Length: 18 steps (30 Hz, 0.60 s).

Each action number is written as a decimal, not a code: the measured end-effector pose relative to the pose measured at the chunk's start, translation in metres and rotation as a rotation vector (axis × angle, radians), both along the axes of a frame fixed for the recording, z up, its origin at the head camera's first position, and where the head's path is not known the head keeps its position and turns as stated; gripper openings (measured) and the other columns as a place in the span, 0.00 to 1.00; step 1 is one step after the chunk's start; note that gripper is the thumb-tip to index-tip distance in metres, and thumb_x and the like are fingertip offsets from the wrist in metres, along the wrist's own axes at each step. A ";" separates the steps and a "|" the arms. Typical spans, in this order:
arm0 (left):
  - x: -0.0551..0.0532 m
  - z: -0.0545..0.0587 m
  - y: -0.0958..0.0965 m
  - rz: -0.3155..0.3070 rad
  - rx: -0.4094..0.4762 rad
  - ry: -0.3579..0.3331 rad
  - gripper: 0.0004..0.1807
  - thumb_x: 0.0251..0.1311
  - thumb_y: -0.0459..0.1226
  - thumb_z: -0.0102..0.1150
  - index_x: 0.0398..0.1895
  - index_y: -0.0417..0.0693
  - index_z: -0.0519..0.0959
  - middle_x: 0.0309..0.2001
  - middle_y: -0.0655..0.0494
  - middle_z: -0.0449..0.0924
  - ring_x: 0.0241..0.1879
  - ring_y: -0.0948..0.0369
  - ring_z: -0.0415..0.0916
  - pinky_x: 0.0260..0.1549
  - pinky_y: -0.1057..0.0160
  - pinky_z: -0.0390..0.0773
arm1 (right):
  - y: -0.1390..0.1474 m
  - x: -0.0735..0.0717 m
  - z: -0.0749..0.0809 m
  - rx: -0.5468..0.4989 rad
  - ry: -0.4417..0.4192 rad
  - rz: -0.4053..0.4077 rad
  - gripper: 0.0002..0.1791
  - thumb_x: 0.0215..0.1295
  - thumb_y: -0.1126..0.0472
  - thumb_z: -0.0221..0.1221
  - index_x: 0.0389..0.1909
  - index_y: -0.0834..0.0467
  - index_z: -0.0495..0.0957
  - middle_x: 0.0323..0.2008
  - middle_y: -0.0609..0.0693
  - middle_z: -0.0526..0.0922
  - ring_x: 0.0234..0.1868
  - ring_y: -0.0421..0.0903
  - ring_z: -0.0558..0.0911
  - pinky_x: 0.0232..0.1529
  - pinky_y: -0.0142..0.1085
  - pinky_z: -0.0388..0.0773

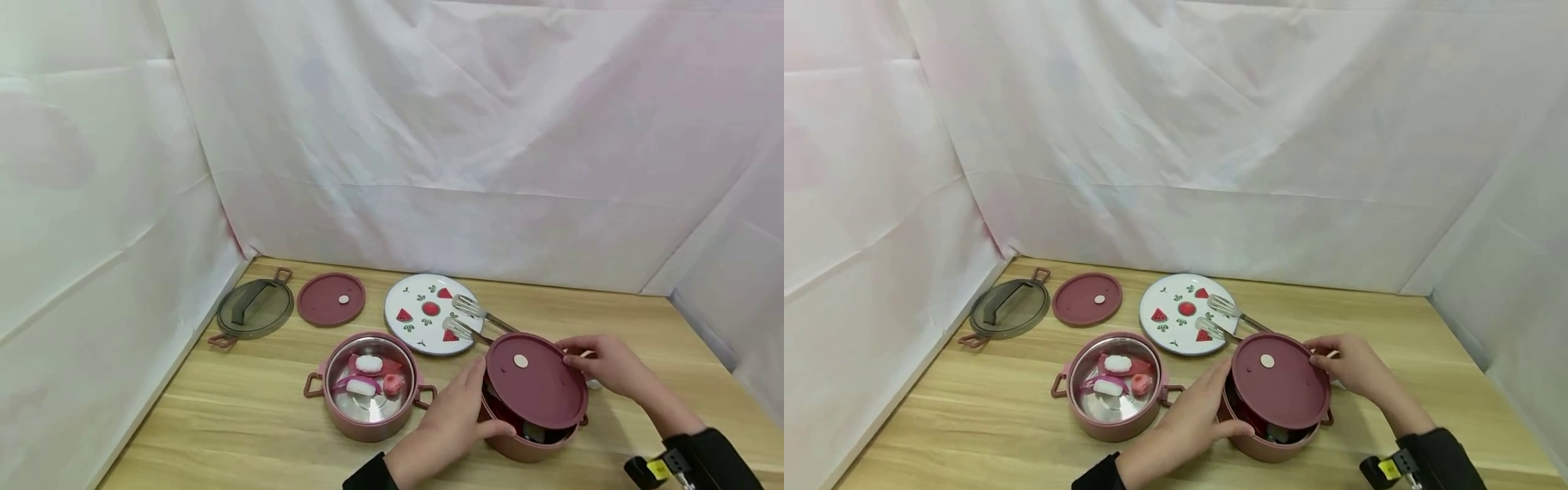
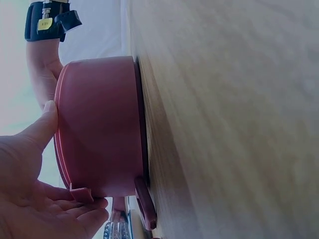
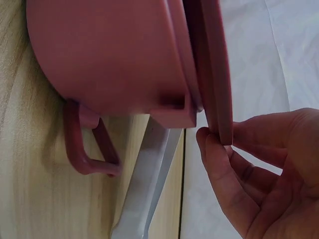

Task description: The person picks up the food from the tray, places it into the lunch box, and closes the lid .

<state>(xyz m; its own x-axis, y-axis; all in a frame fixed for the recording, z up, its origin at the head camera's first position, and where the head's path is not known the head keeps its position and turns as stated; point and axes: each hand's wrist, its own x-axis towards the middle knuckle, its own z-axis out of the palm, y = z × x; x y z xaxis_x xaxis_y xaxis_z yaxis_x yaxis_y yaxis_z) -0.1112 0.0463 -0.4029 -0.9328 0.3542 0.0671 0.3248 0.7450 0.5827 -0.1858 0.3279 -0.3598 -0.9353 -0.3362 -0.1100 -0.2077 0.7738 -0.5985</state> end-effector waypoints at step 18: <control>0.007 0.004 -0.005 0.005 -0.188 0.098 0.54 0.49 0.65 0.65 0.75 0.49 0.61 0.73 0.54 0.67 0.68 0.59 0.71 0.60 0.62 0.79 | -0.023 -0.002 0.009 0.149 0.095 0.085 0.15 0.67 0.67 0.59 0.53 0.64 0.83 0.39 0.55 0.87 0.29 0.36 0.82 0.24 0.30 0.77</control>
<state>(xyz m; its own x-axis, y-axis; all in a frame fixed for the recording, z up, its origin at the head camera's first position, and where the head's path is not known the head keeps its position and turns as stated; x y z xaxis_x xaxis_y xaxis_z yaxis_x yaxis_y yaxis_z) -0.1047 0.0411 -0.3988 -0.9269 0.3643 0.0907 0.3689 0.8393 0.3993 -0.1878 0.3050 -0.3509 -0.9129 -0.4008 -0.0775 -0.3259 0.8298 -0.4531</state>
